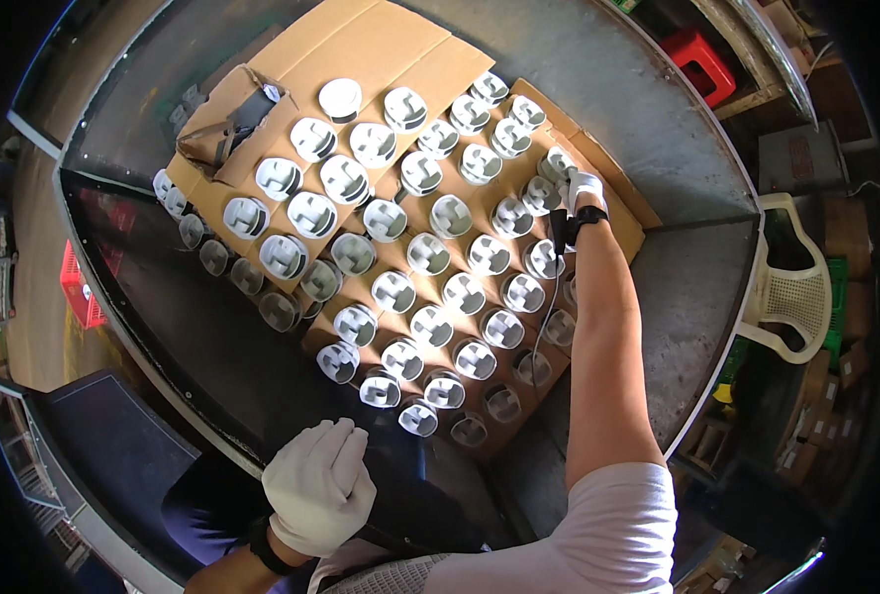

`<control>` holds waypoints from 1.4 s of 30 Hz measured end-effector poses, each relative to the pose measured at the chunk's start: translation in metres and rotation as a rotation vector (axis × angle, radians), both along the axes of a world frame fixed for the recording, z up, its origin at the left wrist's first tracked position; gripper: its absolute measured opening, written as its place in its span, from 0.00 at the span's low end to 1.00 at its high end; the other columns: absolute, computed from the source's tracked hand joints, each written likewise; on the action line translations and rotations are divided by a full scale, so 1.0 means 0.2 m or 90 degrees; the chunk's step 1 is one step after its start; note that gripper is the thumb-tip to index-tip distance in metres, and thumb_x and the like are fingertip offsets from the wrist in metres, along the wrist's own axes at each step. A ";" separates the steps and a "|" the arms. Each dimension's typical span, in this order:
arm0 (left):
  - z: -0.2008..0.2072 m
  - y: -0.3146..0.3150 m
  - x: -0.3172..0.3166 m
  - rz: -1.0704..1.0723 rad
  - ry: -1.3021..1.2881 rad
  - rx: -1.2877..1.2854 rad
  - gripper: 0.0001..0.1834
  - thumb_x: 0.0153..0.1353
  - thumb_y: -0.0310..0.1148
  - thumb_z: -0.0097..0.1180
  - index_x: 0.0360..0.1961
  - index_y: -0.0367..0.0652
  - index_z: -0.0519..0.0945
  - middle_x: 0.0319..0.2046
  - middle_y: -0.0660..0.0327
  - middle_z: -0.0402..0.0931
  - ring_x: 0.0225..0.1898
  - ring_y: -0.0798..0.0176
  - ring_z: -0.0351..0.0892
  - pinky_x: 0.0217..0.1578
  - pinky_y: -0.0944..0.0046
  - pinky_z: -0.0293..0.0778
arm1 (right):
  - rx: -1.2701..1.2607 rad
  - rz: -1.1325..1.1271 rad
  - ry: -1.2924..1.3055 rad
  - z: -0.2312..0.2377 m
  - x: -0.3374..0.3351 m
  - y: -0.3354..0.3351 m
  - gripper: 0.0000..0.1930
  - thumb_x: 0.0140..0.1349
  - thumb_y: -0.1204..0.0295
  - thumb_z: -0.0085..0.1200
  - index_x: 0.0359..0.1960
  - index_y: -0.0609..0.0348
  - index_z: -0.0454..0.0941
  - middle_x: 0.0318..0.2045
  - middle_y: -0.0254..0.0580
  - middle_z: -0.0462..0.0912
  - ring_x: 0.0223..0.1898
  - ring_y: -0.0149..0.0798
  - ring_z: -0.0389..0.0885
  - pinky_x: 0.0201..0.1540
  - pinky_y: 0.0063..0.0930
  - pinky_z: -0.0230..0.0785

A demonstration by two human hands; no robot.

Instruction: The recorder picks up individual metal pistons from a bin, inspects them briefly, and arranges them in rows.

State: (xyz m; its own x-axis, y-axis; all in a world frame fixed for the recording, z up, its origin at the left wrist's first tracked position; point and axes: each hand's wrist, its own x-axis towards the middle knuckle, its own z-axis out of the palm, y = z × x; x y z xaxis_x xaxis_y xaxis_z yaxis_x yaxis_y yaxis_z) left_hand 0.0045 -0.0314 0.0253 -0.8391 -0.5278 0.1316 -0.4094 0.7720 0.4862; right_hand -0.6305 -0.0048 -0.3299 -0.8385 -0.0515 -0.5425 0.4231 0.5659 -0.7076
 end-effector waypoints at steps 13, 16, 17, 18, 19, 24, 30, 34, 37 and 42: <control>0.00 0.01 0.02 0.007 -0.051 -0.013 0.18 0.40 0.22 0.61 0.38 0.37 0.82 0.36 0.51 0.83 0.35 0.48 0.84 0.38 0.53 0.82 | 0.149 0.230 0.081 -0.11 0.11 -0.18 0.11 0.66 0.62 0.56 0.33 0.57 0.81 0.25 0.40 0.83 0.24 0.36 0.82 0.23 0.31 0.74; 0.00 0.00 0.00 -0.004 -0.042 -0.006 0.18 0.40 0.21 0.61 0.37 0.37 0.82 0.37 0.51 0.82 0.35 0.48 0.84 0.38 0.54 0.82 | 0.051 0.023 -0.042 0.10 0.16 -0.17 0.12 0.65 0.62 0.58 0.34 0.58 0.82 0.26 0.40 0.84 0.31 0.37 0.85 0.27 0.31 0.75; -0.01 -0.01 -0.01 -0.017 -0.014 0.021 0.19 0.39 0.19 0.61 0.38 0.38 0.81 0.38 0.51 0.82 0.36 0.46 0.83 0.37 0.53 0.81 | 0.087 0.037 0.016 0.10 -0.03 0.00 0.13 0.63 0.61 0.58 0.35 0.59 0.85 0.32 0.45 0.87 0.39 0.43 0.86 0.35 0.36 0.77; -0.01 -0.01 0.00 -0.014 -0.022 0.022 0.19 0.39 0.19 0.61 0.38 0.38 0.81 0.38 0.51 0.82 0.36 0.46 0.83 0.37 0.53 0.81 | 0.087 0.041 0.008 0.10 0.01 -0.03 0.13 0.63 0.61 0.58 0.35 0.59 0.85 0.32 0.45 0.87 0.39 0.43 0.86 0.35 0.36 0.77; 0.00 0.00 0.01 0.006 -0.046 0.010 0.19 0.39 0.19 0.61 0.38 0.38 0.81 0.38 0.51 0.82 0.36 0.46 0.83 0.37 0.54 0.81 | 0.313 0.282 0.144 0.09 0.15 -0.15 0.14 0.62 0.61 0.58 0.36 0.59 0.85 0.35 0.46 0.88 0.40 0.45 0.87 0.38 0.37 0.77; -0.01 0.00 0.01 -0.001 -0.040 0.029 0.20 0.39 0.19 0.61 0.39 0.38 0.81 0.39 0.51 0.82 0.36 0.47 0.83 0.36 0.54 0.81 | 0.669 0.506 0.308 0.07 0.10 -0.11 0.15 0.57 0.61 0.62 0.45 0.49 0.86 0.48 0.40 0.87 0.50 0.42 0.85 0.48 0.31 0.78; 0.01 0.03 0.04 0.026 -0.086 0.004 0.21 0.41 0.19 0.60 0.41 0.39 0.82 0.40 0.52 0.82 0.39 0.47 0.83 0.41 0.53 0.81 | 0.412 0.383 0.331 0.40 0.53 -0.16 0.26 0.63 0.51 0.51 0.41 0.65 0.84 0.36 0.57 0.87 0.41 0.54 0.87 0.40 0.40 0.77; -0.01 0.02 0.02 0.022 -0.052 -0.006 0.19 0.44 0.19 0.60 0.41 0.38 0.82 0.39 0.52 0.82 0.38 0.46 0.83 0.41 0.53 0.81 | 0.340 0.256 0.425 0.44 0.49 -0.15 0.26 0.61 0.49 0.52 0.37 0.65 0.85 0.38 0.57 0.86 0.43 0.56 0.85 0.40 0.41 0.75; 0.01 0.00 0.01 0.022 -0.042 0.001 0.17 0.44 0.19 0.60 0.40 0.37 0.82 0.38 0.51 0.82 0.37 0.47 0.83 0.39 0.53 0.81 | 0.191 0.468 0.601 0.57 0.72 -0.22 0.13 0.62 0.64 0.51 0.31 0.58 0.85 0.31 0.52 0.86 0.36 0.52 0.86 0.38 0.43 0.76; 0.03 0.01 0.06 0.049 -0.087 -0.014 0.14 0.44 0.21 0.61 0.36 0.38 0.82 0.35 0.54 0.82 0.35 0.50 0.83 0.37 0.56 0.80 | -0.219 0.795 0.370 0.59 1.71 -0.29 0.11 0.62 0.70 0.50 0.40 0.54 0.85 0.36 0.47 0.86 0.39 0.47 0.84 0.43 0.35 0.76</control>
State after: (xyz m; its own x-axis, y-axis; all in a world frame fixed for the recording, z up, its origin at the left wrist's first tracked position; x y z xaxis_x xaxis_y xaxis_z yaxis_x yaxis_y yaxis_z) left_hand 0.0173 -0.0287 0.0317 -0.8067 -0.5901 0.0312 -0.5295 0.7453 0.4051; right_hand -0.2883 -0.0630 -0.2116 -0.2403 -0.9694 0.0501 -0.6133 0.1116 -0.7820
